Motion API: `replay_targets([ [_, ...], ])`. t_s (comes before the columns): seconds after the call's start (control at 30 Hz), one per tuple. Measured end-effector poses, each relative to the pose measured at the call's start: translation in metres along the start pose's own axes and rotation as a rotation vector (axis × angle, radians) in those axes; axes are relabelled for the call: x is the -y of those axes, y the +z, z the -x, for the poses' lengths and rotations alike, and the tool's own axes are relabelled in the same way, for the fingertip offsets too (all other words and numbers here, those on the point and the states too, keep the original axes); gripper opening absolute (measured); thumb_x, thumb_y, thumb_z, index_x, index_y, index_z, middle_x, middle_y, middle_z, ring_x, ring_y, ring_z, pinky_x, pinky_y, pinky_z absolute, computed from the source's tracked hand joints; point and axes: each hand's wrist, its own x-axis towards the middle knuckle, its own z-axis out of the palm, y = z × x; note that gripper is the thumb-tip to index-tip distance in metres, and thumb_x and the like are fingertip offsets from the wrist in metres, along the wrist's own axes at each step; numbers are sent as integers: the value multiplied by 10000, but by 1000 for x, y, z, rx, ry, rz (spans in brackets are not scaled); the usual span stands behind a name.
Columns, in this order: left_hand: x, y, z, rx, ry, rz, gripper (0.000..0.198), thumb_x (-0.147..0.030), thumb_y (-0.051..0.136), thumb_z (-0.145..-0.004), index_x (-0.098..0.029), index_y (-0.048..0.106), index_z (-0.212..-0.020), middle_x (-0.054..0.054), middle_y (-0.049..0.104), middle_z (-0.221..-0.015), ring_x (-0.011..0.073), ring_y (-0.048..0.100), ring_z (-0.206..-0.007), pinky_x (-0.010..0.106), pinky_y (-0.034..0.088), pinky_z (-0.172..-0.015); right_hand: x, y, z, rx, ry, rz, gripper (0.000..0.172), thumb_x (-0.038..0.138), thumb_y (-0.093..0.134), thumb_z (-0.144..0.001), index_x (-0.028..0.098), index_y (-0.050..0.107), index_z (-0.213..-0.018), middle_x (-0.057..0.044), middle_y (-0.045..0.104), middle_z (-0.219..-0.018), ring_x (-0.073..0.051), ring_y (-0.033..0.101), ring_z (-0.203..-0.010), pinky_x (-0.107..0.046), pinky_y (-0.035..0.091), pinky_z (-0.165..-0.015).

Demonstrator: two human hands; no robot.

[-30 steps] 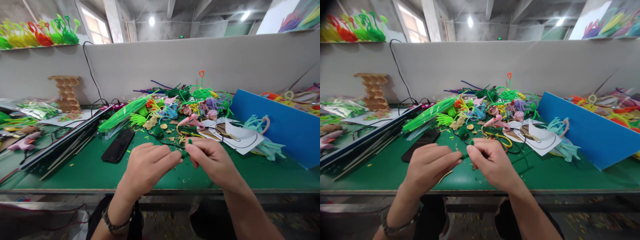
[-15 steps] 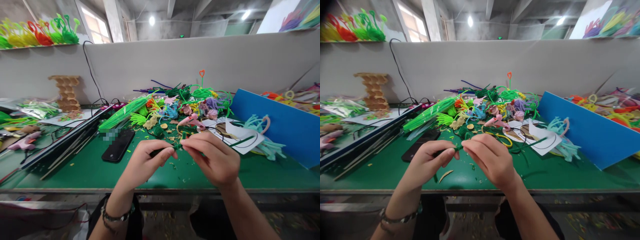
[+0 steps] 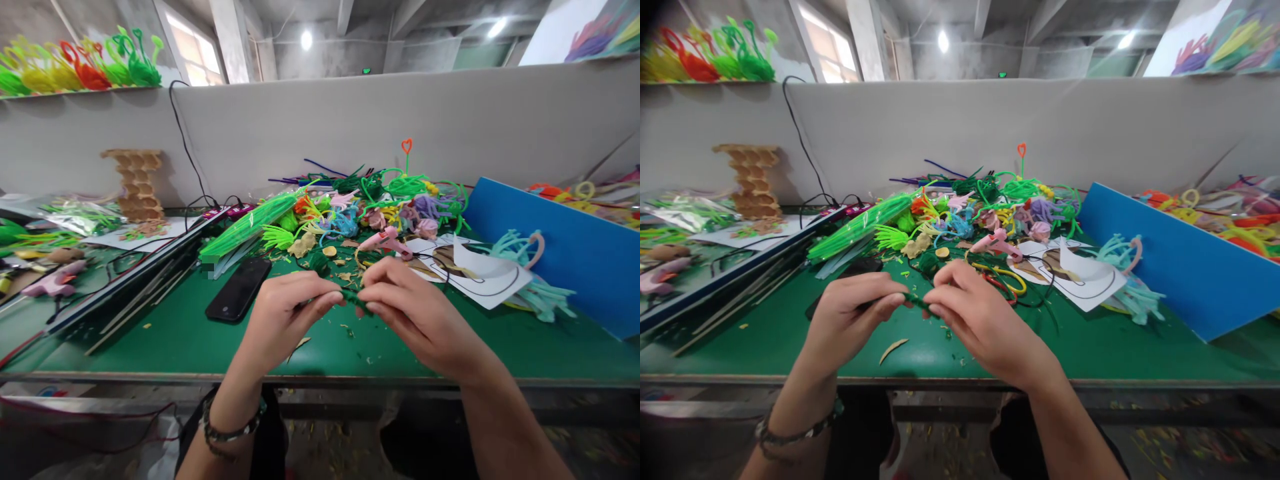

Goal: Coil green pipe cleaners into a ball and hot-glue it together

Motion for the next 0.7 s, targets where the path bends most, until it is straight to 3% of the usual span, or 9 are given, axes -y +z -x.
replay_targets([
  [0.1, 1, 0, 0, 30, 15, 76, 198, -203, 555, -800, -90, 640, -661, -25, 506, -460, 45, 437, -422, 128, 364, -426, -2, -7, 1, 206, -4, -249, 228, 163, 336, -906, 167, 484, -734, 0, 460, -706, -81, 463, -668, -183, 394, -615],
  [0.23, 2, 0, 0, 86, -38, 228, 242, -229, 534, -816, -96, 639, -644, -32, 485, -427, 45, 434, -401, 128, 365, -415, -4, -8, 3, 282, -47, -352, 205, 144, 332, -905, 164, 488, -774, 8, 473, -695, -72, 452, -650, -162, 377, -605],
  [0.5, 2, 0, -1, 208, -201, 331, 274, -224, 504, -831, -101, 642, -629, -10, 554, -414, 67, 486, -402, 147, 401, -434, -8, -3, 3, 79, -69, -238, 195, 193, 425, -881, 138, 593, -797, -18, 595, -648, -61, 495, -572, -145, 376, -539],
  [0.6, 1, 0, -1, 205, -109, 202, 268, -224, 494, -840, -103, 647, -657, -13, 559, -431, 61, 493, -411, 142, 396, -438, -7, -2, 2, 33, -39, -285, 222, 212, 422, -884, 145, 592, -758, -13, 626, -652, -58, 530, -582, -146, 390, -555],
  [0.7, -2, 0, 1, 129, 104, -86, 247, -249, 490, -848, -120, 647, -708, -20, 571, -463, 62, 496, -421, 167, 367, -431, -2, -1, 2, -33, 85, -246, 289, 236, 427, -869, 155, 562, -627, 28, 525, -512, -54, 461, -471, -162, 348, -466],
])
